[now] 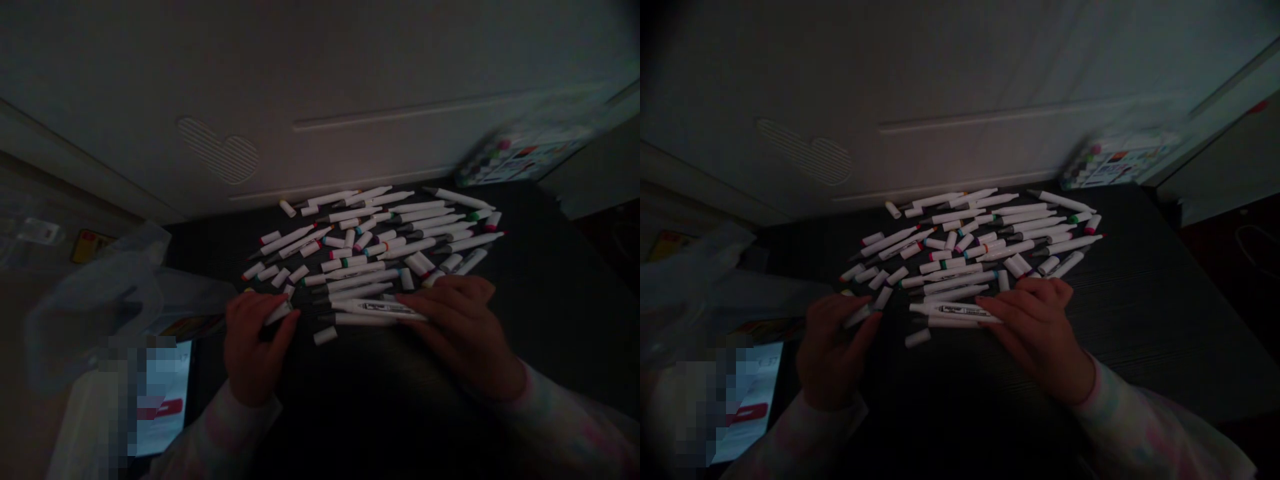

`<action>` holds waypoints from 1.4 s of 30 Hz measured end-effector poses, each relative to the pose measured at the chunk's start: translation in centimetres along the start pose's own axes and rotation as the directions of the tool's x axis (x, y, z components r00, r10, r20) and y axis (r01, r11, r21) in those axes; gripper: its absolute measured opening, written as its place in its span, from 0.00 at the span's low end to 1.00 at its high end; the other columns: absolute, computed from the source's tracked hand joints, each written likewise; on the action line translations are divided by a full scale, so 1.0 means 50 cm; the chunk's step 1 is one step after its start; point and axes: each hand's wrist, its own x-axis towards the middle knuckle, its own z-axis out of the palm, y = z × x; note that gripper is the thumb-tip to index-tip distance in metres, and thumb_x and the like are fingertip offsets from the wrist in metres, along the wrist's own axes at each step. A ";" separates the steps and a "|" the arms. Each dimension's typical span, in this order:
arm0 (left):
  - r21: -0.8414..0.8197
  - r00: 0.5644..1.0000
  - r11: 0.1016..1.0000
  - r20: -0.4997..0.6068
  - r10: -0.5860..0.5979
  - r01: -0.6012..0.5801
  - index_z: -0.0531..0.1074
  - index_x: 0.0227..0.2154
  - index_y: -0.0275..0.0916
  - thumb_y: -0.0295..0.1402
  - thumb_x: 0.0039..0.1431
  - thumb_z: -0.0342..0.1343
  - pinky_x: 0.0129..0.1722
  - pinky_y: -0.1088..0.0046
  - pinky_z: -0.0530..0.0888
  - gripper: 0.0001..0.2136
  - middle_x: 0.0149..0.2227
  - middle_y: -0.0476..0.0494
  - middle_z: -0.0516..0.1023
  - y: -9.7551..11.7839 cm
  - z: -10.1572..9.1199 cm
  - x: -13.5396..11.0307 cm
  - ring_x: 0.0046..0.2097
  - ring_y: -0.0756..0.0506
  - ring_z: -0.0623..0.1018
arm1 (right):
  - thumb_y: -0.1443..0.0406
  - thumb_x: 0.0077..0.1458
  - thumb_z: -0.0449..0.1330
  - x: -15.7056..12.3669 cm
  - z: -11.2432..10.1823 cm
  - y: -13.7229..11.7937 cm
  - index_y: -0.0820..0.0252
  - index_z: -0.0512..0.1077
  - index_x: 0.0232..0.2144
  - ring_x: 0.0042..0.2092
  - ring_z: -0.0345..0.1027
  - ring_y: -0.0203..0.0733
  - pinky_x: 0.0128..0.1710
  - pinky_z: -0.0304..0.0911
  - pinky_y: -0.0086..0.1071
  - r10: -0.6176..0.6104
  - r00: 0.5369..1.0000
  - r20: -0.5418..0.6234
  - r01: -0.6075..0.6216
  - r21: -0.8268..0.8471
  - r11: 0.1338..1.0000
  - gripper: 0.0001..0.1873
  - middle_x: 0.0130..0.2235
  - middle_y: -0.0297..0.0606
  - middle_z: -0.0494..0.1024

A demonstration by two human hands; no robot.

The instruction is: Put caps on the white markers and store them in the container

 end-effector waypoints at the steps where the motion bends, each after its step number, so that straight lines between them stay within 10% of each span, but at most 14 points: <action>1: -0.005 1.000 1.000 -0.010 -0.015 0.015 0.68 0.35 0.38 0.28 0.48 0.57 0.41 0.66 0.67 0.10 0.32 0.46 0.73 -0.001 0.000 -0.001 0.38 0.45 0.70 | 0.67 0.52 0.55 -0.002 -0.001 -0.003 0.51 0.68 0.42 0.37 0.61 0.46 0.36 0.51 0.43 -0.010 1.000 0.003 0.010 0.005 1.000 0.13 0.33 0.37 0.74; 10: -0.067 0.993 0.990 0.004 -0.120 0.120 0.69 0.36 0.38 0.28 0.49 0.55 0.42 0.68 0.67 0.09 0.34 0.47 0.72 0.000 0.001 -0.005 0.40 0.46 0.70 | 0.68 0.53 0.53 -0.023 -0.020 -0.002 0.46 0.65 0.46 0.36 0.59 0.46 0.32 0.55 0.40 0.333 0.910 -0.246 -0.296 0.176 0.939 0.18 0.31 0.39 0.61; 16: -0.089 0.988 0.985 -0.038 -0.151 0.147 0.69 0.35 0.38 0.30 0.50 0.54 0.42 0.67 0.68 0.08 0.33 0.46 0.72 -0.003 0.001 -0.008 0.41 0.45 0.70 | 0.64 0.53 0.53 -0.007 -0.014 -0.006 0.55 0.68 0.39 0.34 0.62 0.43 0.34 0.50 0.40 0.070 0.997 0.044 -0.076 0.174 0.982 0.10 0.29 0.36 0.69; 23: -0.129 0.972 0.970 -0.093 -0.217 0.204 0.70 0.35 0.38 0.28 0.50 0.54 0.41 0.69 0.68 0.07 0.34 0.47 0.71 -0.005 0.002 -0.009 0.39 0.47 0.71 | 0.64 0.51 0.55 -0.015 0.012 -0.042 0.57 0.70 0.38 0.32 0.60 0.39 0.32 0.43 0.38 -0.200 0.932 0.302 0.158 0.157 0.975 0.10 0.26 0.34 0.72; 42: -0.123 0.990 0.982 0.022 -0.140 0.142 0.67 0.36 0.40 0.32 0.53 0.50 0.39 0.70 0.68 0.07 0.34 0.47 0.69 -0.004 -0.003 -0.019 0.38 0.47 0.71 | 0.58 0.52 0.54 -0.003 0.044 -0.029 0.54 0.69 0.38 0.37 0.61 0.41 0.39 0.43 0.39 0.005 0.953 0.302 -0.015 0.030 0.999 0.12 0.32 0.35 0.72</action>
